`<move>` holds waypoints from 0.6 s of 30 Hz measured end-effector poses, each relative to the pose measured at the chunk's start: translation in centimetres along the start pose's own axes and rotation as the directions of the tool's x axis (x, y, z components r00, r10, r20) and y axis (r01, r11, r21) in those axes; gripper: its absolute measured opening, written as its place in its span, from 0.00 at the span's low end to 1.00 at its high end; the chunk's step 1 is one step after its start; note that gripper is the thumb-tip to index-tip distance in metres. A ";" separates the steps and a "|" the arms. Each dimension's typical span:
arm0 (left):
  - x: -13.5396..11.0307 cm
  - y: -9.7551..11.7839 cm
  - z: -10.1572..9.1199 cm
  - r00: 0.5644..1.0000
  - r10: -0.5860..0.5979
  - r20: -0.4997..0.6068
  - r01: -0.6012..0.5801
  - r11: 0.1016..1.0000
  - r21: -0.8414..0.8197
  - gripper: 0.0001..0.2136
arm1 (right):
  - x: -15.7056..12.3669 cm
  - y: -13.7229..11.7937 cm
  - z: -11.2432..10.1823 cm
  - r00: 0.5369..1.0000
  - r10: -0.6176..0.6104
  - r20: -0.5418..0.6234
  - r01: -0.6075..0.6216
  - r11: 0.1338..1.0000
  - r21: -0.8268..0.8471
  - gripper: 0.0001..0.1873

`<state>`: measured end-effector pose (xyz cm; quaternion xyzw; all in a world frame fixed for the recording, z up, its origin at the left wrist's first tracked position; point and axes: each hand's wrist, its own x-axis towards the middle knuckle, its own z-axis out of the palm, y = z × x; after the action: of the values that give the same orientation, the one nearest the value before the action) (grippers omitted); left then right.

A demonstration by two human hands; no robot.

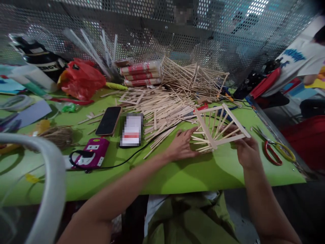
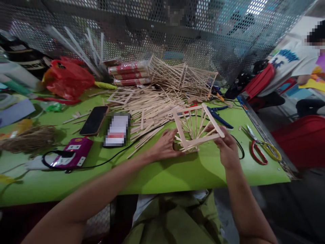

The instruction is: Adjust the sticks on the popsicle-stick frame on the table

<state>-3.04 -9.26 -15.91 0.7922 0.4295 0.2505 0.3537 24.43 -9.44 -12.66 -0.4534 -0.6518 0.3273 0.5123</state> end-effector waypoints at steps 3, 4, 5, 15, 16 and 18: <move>0.2 -0.2 0.0 1.000 -0.016 0.026 0.015 1.000 0.023 0.49 | -0.5 1.1 1.1 0.999 0.027 -0.018 -0.025 0.995 0.098 0.12; 0.3 -0.3 0.0 0.999 -0.011 0.034 0.010 0.999 0.038 0.48 | -0.5 1.3 1.4 0.999 0.047 -0.023 -0.044 0.992 0.120 0.12; 0.4 -0.3 0.1 0.999 -0.006 0.037 0.004 0.999 0.054 0.47 | -0.6 1.4 1.6 0.997 0.070 -0.029 -0.065 0.988 0.143 0.13; 0.4 -0.6 0.2 0.998 -0.035 0.052 0.032 0.998 0.054 0.55 | -1.7 3.6 1.4 0.992 0.123 -0.006 -0.122 0.990 0.073 0.18; 0.3 -0.6 0.1 0.998 -0.033 0.046 0.031 0.999 0.042 0.56 | -1.7 3.8 1.3 0.991 0.132 -0.008 -0.131 0.988 0.077 0.18; 0.3 -0.4 -0.1 0.999 -0.030 0.035 0.030 0.999 0.019 0.55 | -1.8 4.1 1.3 0.989 0.147 -0.011 -0.145 0.986 0.088 0.20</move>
<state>-3.14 -8.89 -16.13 0.7934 0.4373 0.2269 0.3575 24.39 -9.50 -17.32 -0.4802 -0.5975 0.3878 0.5119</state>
